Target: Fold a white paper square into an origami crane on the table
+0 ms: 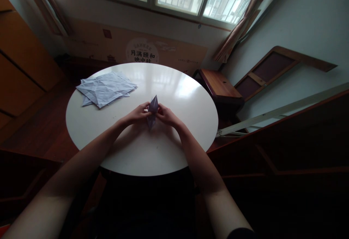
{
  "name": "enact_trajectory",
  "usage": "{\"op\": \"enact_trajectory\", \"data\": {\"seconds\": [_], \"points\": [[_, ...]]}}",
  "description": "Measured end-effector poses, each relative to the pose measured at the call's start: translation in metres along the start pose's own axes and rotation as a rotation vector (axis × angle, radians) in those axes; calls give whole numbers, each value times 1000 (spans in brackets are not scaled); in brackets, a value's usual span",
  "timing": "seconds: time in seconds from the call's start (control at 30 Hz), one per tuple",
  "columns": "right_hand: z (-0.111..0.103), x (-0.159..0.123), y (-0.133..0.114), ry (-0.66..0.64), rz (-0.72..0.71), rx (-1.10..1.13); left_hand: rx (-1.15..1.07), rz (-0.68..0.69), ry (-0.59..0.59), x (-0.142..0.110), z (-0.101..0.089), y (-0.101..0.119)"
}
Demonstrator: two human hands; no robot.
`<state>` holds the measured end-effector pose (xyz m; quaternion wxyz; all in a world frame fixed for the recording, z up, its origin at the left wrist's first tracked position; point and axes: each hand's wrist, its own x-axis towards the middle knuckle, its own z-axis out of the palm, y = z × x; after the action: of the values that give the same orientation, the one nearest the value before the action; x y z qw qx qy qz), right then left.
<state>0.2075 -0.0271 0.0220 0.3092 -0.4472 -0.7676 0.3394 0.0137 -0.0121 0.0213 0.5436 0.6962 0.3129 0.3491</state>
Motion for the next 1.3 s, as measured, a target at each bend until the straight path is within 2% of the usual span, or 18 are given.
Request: {"op": "enact_trajectory", "data": {"seconds": [1.3], "points": [[0, 0, 2, -7, -12, 6, 14, 9, 1, 0, 0, -2]]}}
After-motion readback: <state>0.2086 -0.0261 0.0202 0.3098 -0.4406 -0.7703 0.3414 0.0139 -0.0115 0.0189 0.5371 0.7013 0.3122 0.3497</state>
